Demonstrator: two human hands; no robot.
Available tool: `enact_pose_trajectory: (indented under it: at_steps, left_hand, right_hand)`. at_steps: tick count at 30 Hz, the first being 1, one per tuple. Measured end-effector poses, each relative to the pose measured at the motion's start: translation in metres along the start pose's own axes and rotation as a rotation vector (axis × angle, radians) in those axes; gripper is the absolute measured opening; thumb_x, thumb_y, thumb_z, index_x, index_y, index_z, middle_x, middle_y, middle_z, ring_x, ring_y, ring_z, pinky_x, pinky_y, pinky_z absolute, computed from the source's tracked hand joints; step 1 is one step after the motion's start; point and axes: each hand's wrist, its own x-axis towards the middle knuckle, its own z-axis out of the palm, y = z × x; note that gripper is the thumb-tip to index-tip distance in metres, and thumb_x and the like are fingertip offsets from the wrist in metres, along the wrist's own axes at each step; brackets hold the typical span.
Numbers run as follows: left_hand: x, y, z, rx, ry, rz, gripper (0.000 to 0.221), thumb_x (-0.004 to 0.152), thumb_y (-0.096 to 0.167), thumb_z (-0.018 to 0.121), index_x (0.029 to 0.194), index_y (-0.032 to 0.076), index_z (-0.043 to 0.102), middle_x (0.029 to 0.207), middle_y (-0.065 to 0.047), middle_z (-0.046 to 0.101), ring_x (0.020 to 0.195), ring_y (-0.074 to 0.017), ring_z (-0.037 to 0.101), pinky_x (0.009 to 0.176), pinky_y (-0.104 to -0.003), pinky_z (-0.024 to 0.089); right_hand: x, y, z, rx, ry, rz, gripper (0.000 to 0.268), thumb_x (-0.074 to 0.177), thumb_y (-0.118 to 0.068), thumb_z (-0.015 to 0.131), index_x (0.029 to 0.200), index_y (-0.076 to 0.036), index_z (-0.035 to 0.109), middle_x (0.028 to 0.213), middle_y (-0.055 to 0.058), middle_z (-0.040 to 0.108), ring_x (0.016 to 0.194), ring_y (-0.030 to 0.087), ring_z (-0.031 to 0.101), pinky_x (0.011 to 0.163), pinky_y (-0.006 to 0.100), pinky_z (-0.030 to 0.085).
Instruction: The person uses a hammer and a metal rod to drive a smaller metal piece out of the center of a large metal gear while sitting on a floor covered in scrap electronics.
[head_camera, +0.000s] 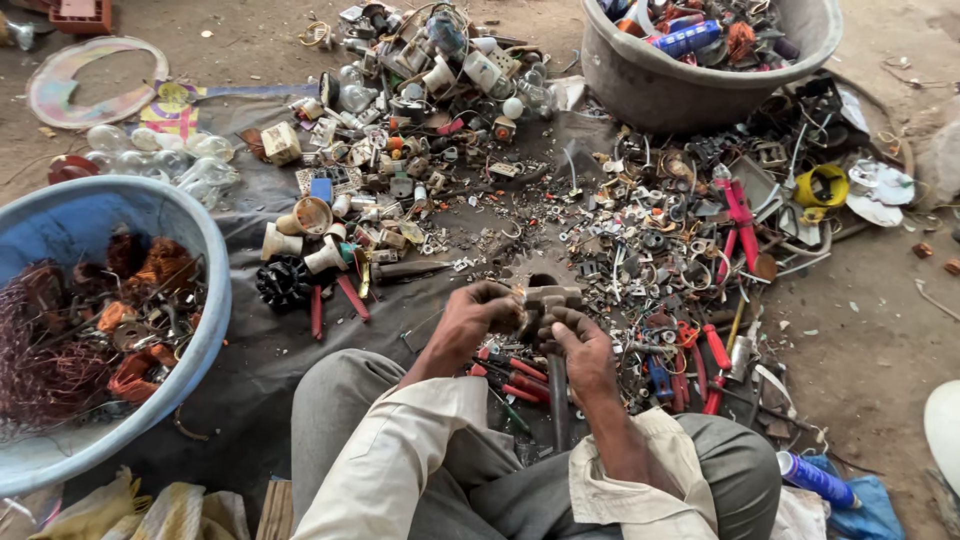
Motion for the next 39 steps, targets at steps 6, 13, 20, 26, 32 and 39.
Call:
enact_pose_trajectory:
  at_steps: [6, 13, 20, 26, 32, 39]
  left_hand:
    - [-0.016, 0.0, 0.006, 0.083, -0.19, -0.037, 0.019, 0.093, 0.008, 0.069, 0.11, -0.001, 0.074, 0.092, -0.007, 0.075, 0.077, -0.0135, 0.07, 0.073, -0.027, 0.058]
    - [-0.003, -0.014, 0.004, -0.086, -0.196, -0.1, 0.018, 0.094, 0.008, 0.068, 0.108, -0.002, 0.074, 0.087, -0.007, 0.073, 0.071, -0.0139, 0.067, 0.068, -0.029, 0.056]
    - [-0.004, -0.018, 0.004, 0.12, -0.178, -0.146, 0.021, 0.1, 0.02, 0.071, 0.106, -0.001, 0.072, 0.081, -0.002, 0.066, 0.068, -0.0102, 0.062, 0.063, -0.026, 0.053]
    - [0.0, -0.023, 0.005, 0.399, -0.135, -0.09, 0.021, 0.088, 0.017, 0.075, 0.103, 0.001, 0.076, 0.081, -0.002, 0.074, 0.069, -0.0089, 0.064, 0.062, -0.025, 0.051]
    - [0.001, -0.018, 0.004, 0.431, -0.085, -0.036, 0.026, 0.091, 0.019, 0.074, 0.107, -0.001, 0.078, 0.085, -0.004, 0.076, 0.071, -0.0085, 0.067, 0.066, -0.025, 0.055]
    - [-0.009, -0.006, 0.013, 0.018, 0.082, -0.464, 0.042, 0.102, 0.041, 0.06, 0.104, 0.0, 0.067, 0.075, -0.008, 0.061, 0.06, -0.0214, 0.064, 0.057, -0.038, 0.059]
  right_hand:
    - [0.001, 0.01, 0.006, 0.24, -0.219, 0.014, 0.036, 0.09, 0.005, 0.059, 0.125, 0.001, 0.066, 0.106, 0.009, 0.074, 0.092, 0.016, 0.072, 0.086, 0.028, 0.062]
    - [0.015, 0.031, -0.01, 0.256, -0.118, 0.098, 0.022, 0.092, 0.004, 0.064, 0.113, 0.006, 0.071, 0.087, 0.01, 0.071, 0.068, 0.017, 0.067, 0.064, 0.031, 0.06]
    - [0.011, 0.023, -0.008, 0.215, -0.132, 0.086, 0.022, 0.093, 0.0, 0.065, 0.112, 0.004, 0.074, 0.085, 0.008, 0.07, 0.069, 0.016, 0.068, 0.064, 0.032, 0.063]
    - [0.001, 0.013, -0.004, -0.593, 0.078, -0.179, 0.019, 0.094, -0.012, 0.067, 0.111, -0.01, 0.075, 0.098, 0.006, 0.077, 0.078, 0.015, 0.073, 0.063, 0.031, 0.065]
    - [0.013, 0.023, -0.001, -0.51, 0.089, -0.242, 0.017, 0.092, -0.011, 0.07, 0.108, -0.01, 0.075, 0.102, 0.009, 0.077, 0.083, 0.016, 0.074, 0.067, 0.029, 0.066]
    - [0.016, 0.028, 0.007, -0.757, 0.054, -0.81, 0.011, 0.093, -0.005, 0.072, 0.103, -0.005, 0.076, 0.104, 0.009, 0.068, 0.089, 0.02, 0.07, 0.071, 0.027, 0.064]
